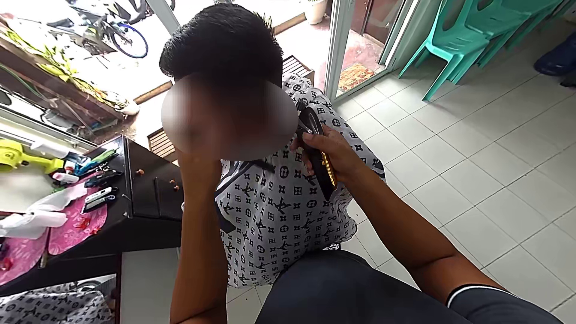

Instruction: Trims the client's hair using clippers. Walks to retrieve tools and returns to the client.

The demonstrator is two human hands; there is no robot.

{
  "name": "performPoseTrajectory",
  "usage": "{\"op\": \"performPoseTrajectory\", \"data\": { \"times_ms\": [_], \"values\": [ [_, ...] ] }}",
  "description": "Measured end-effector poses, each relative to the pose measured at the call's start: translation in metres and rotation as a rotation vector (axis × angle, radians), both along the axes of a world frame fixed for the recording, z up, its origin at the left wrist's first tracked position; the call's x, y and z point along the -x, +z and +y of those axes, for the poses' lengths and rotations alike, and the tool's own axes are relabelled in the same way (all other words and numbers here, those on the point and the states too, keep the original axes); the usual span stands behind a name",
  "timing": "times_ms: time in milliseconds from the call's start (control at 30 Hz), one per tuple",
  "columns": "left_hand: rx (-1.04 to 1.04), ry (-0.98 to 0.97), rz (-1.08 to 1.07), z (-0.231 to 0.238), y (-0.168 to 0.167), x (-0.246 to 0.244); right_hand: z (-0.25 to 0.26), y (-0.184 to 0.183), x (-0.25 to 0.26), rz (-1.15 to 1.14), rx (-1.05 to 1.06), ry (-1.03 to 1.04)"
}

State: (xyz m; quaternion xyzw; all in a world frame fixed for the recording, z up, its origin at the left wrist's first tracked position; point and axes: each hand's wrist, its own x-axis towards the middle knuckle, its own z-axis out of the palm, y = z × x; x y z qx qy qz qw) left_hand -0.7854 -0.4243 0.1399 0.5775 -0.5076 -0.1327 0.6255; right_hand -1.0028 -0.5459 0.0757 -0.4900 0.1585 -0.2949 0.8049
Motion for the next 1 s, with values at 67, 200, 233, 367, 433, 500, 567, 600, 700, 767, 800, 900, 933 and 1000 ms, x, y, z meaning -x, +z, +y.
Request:
{"op": "performPoseTrajectory", "data": {
  "times_ms": [67,200,233,367,433,500,567,600,700,767,800,900,933,1000],
  "values": [
    [-0.158,0.006,-0.298,-0.005,-0.013,0.008,-0.008,0.007,-0.004,0.014,-0.014,0.063],
    [-0.373,0.099,-0.692,-0.018,-0.045,0.020,-0.012,0.023,-0.017,0.010,-0.055,0.146],
    [-0.376,0.132,-0.718,-0.017,-0.050,0.020,-0.013,0.028,-0.019,0.024,-0.045,0.158],
    [-0.318,0.183,-0.719,-0.005,-0.071,0.010,-0.011,0.030,-0.030,0.050,-0.036,0.214],
    [-0.308,0.172,-0.697,-0.001,-0.081,0.002,-0.009,0.031,-0.035,0.051,-0.051,0.222],
    [-0.312,0.170,-0.686,0.000,-0.089,-0.002,-0.006,0.033,-0.037,0.073,-0.075,0.208],
    [-0.321,0.163,-0.679,-0.001,-0.093,-0.002,-0.004,0.035,-0.038,0.082,-0.067,0.181],
    [-0.324,0.161,-0.677,-0.002,-0.093,-0.002,-0.003,0.035,-0.039,0.075,-0.034,0.165],
    [-0.315,0.162,-0.674,-0.004,-0.095,-0.001,-0.001,0.034,-0.041,0.075,0.090,0.103],
    [-0.309,0.157,-0.674,-0.003,-0.096,-0.001,0.000,0.036,-0.041,0.096,0.050,0.105],
    [-0.312,0.150,-0.670,-0.003,-0.097,-0.001,0.000,0.037,-0.041,0.101,0.029,0.105],
    [-0.324,0.129,-0.650,-0.003,-0.099,-0.003,0.003,0.036,-0.043,0.081,0.099,0.059],
    [-0.324,0.125,-0.645,-0.003,-0.099,-0.003,0.004,0.036,-0.043,0.085,0.115,0.052],
    [-0.323,0.120,-0.652,-0.003,-0.099,-0.003,0.008,0.037,-0.044,0.102,0.060,0.060]
  ]
}}
